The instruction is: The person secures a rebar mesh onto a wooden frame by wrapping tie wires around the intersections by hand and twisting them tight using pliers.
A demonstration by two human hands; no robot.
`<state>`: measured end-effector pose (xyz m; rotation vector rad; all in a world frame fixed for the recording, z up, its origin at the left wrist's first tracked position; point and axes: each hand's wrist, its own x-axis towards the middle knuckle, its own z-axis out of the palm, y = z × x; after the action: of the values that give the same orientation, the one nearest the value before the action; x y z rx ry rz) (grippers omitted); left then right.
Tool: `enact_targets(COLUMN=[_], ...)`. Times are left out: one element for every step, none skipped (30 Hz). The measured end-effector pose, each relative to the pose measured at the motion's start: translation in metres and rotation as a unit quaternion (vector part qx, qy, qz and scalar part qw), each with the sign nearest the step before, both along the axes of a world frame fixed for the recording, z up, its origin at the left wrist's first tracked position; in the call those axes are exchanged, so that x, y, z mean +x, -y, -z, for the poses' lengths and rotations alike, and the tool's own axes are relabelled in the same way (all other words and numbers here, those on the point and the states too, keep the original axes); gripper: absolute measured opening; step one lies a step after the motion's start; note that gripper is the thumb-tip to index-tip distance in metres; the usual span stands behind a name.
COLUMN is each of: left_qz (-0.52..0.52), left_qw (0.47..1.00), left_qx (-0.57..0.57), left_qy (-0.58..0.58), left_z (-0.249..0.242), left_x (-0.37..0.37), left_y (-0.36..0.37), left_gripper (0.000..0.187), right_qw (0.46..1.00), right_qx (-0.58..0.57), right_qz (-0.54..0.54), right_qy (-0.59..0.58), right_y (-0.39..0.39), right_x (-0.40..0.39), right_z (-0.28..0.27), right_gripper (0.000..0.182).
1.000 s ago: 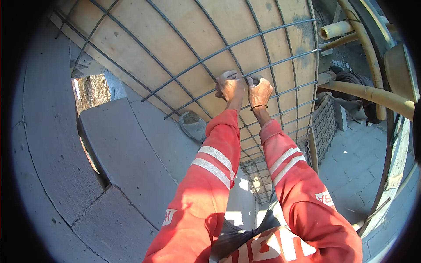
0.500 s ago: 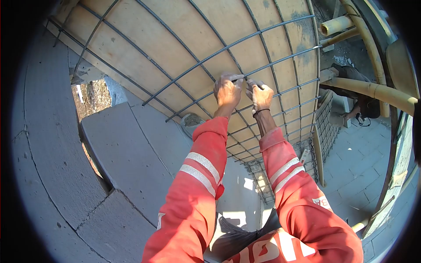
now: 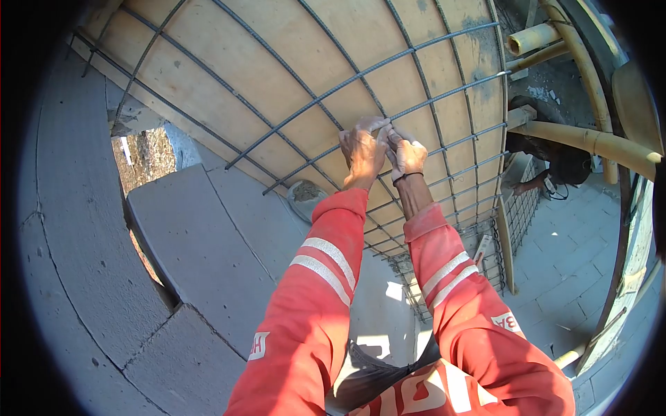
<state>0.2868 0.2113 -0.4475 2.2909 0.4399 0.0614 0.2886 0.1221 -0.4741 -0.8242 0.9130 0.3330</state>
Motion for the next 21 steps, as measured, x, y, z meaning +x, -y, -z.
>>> enact_targets(left_qz=[-0.001,0.046,0.093,0.092,0.117,0.143,0.138,0.136,0.139,0.142,0.141,0.134,0.127,0.126,0.125,0.125,0.124,0.118,0.113,0.113,0.111], left_qw=[1.0,0.998,0.994,0.994,0.99,0.986,0.985,0.986,0.985,0.984,0.984,0.985,0.986,0.986,0.986,0.986,0.986,0.986,0.986,0.986,0.985], left_qx=[-0.002,0.024,0.052,0.053,0.067,0.079,0.092,0.09,0.094,0.098,0.096,0.095,0.094,0.093,0.092,0.091,0.09,0.092,0.095,0.095,0.1], left_qy=[0.0,0.02,0.04,0.04,0.036,0.032,0.035,0.036,0.042,0.049,0.049,0.054,0.058,0.058,0.06,0.062,0.063,0.071,0.08,0.08,0.087], left_z=[0.0,0.0,-0.001,0.0,0.001,0.002,0.002,0.002,0.003,0.004,0.005,0.006,0.006,0.005,0.005,0.004,0.003,0.002,0.003,0.004,0.005], left_x=[-0.003,-0.007,-0.01,-0.013,-0.015,-0.017,-0.019,-0.019,-0.019,-0.018,-0.018,-0.017,-0.017,-0.017,-0.017,-0.016,-0.016,-0.016,-0.017,-0.016,-0.015], left_y=[-0.001,-0.004,-0.007,-0.01,-0.012,-0.014,-0.012,-0.012,-0.013,-0.012,-0.011,-0.011,-0.009,-0.009,-0.009,-0.008,-0.007,-0.006,-0.005,-0.006,-0.006], left_gripper=[0.018,0.021,0.025,0.025,0.031,0.036,0.039,0.039,0.039,0.039,0.039,0.039,0.039,0.039,0.038,0.037,0.037,0.035,0.034,0.034,0.033], right_qw=[1.0,1.0,0.998,0.995,0.995,0.994,0.992,0.991,0.992,0.992,0.992,0.991,0.991,0.99,0.986,0.98,0.98,0.971,0.96,0.96,0.968], right_qx=[-0.025,-0.027,-0.052,-0.076,-0.074,-0.084,-0.097,-0.099,-0.093,-0.086,-0.089,-0.088,-0.087,-0.089,-0.111,-0.133,-0.134,-0.142,-0.15,-0.151,-0.106], right_qz=[0.008,0.007,-0.019,-0.045,-0.046,-0.059,-0.073,-0.075,-0.078,-0.082,-0.082,-0.086,-0.091,-0.092,-0.112,-0.132,-0.132,-0.181,-0.228,-0.227,-0.22], right_qy=[0.004,0.004,0.022,0.041,0.042,0.041,0.041,0.042,0.04,0.039,0.039,0.046,0.052,0.052,0.057,0.062,0.062,0.065,0.067,0.067,0.059], right_y=[0.0,0.001,0.002,0.002,0.002,0.004,0.006,0.007,0.008,0.01,0.012,0.014,0.015,0.016,0.017,0.018,0.021,0.026,0.031,0.033,0.036], right_x=[0.001,0.0,0.001,0.002,0.002,0.001,0.003,0.003,0.004,0.005,0.005,0.007,0.009,0.012,0.015,0.017,0.019,0.022,0.023,0.023,0.022], right_z=[0.001,0.003,0.004,0.005,0.004,0.004,0.002,0.0,-0.002,0.0,0.003,0.005,0.006,0.007,0.009,0.007,0.006,0.004,0.005,0.006,0.007], right_gripper=[0.022,0.022,0.024,0.026,0.026,0.025,0.023,0.023,0.022,0.022,0.022,0.023,0.024,0.024,0.021,0.019,0.019,0.021,0.023,0.023,0.023])
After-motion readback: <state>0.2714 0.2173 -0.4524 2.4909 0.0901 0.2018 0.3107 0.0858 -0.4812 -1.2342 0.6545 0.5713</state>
